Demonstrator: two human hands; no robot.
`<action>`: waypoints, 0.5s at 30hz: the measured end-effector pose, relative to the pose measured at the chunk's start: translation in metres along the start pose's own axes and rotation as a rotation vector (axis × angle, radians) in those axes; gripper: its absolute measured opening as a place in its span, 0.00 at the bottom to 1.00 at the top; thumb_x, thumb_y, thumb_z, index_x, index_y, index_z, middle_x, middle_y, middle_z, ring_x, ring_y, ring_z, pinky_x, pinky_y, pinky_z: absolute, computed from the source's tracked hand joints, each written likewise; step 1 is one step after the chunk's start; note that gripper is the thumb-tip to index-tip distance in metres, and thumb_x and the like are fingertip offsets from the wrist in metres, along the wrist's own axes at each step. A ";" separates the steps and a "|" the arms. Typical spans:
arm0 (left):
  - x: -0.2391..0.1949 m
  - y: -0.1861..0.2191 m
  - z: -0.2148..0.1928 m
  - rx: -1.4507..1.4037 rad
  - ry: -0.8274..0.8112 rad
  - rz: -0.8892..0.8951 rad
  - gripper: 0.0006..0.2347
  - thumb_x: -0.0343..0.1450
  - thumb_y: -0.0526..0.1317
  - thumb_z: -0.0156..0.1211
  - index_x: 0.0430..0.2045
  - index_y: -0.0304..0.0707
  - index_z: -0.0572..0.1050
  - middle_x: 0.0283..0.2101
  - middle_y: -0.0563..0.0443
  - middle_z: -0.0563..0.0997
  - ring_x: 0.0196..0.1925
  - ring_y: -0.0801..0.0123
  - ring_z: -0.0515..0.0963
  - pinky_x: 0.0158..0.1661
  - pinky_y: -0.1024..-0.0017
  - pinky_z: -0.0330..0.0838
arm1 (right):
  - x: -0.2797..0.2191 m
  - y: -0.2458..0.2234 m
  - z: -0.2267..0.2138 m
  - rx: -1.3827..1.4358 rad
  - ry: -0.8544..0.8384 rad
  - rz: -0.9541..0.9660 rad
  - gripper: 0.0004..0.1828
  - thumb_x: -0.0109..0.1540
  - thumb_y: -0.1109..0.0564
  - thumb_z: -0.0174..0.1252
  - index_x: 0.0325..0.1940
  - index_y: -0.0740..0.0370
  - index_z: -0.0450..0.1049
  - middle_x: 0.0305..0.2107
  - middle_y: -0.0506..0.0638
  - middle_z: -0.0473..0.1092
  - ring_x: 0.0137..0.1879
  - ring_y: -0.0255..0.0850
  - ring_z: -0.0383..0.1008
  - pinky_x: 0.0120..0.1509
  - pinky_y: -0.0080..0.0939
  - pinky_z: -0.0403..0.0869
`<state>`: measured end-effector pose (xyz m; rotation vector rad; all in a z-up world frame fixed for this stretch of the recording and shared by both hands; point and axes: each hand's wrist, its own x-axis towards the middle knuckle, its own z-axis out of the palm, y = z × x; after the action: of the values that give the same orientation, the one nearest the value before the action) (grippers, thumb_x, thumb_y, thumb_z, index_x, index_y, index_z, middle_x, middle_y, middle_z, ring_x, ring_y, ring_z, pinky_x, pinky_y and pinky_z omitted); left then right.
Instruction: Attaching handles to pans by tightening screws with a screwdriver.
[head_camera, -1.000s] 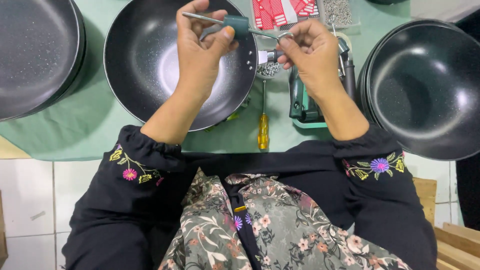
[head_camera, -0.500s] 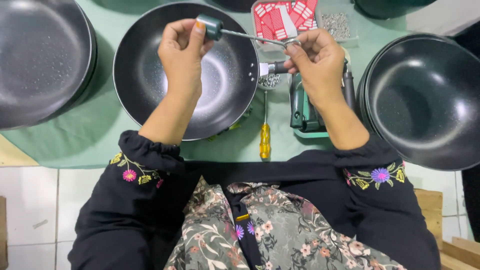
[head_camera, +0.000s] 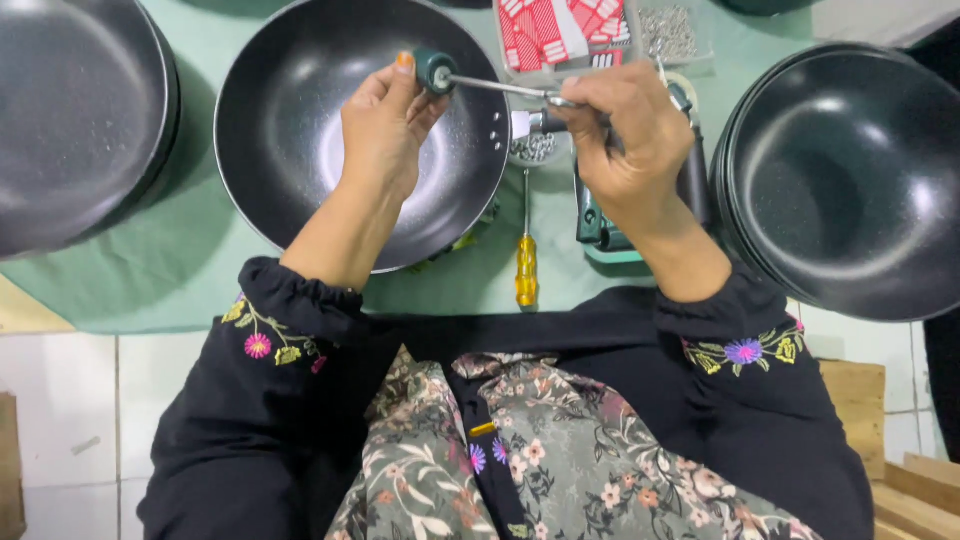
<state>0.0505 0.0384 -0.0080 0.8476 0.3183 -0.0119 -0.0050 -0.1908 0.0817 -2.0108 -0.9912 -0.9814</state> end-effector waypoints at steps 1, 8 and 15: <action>0.002 0.002 0.001 0.000 -0.011 0.007 0.12 0.68 0.43 0.65 0.36 0.31 0.77 0.35 0.40 0.86 0.37 0.61 0.86 0.44 0.67 0.85 | 0.000 0.001 0.000 -0.007 0.007 -0.008 0.05 0.71 0.65 0.62 0.48 0.71 0.73 0.38 0.61 0.74 0.40 0.47 0.74 0.39 0.41 0.75; 0.004 0.019 0.000 0.058 0.072 0.150 0.17 0.66 0.41 0.70 0.45 0.33 0.75 0.42 0.45 0.84 0.43 0.64 0.85 0.50 0.63 0.84 | -0.010 0.014 0.012 0.154 0.068 0.566 0.04 0.72 0.59 0.59 0.48 0.62 0.73 0.30 0.50 0.70 0.34 0.39 0.78 0.36 0.34 0.74; -0.039 0.045 0.025 0.382 -0.227 0.650 0.14 0.72 0.38 0.70 0.48 0.38 0.72 0.52 0.45 0.82 0.56 0.68 0.81 0.58 0.77 0.78 | -0.008 0.038 0.022 0.462 -0.010 1.472 0.10 0.71 0.65 0.50 0.52 0.60 0.75 0.31 0.50 0.74 0.26 0.31 0.73 0.26 0.24 0.75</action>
<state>0.0264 0.0453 0.0514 1.2860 -0.1911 0.4457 0.0308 -0.1933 0.0551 -1.6734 0.3642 0.0880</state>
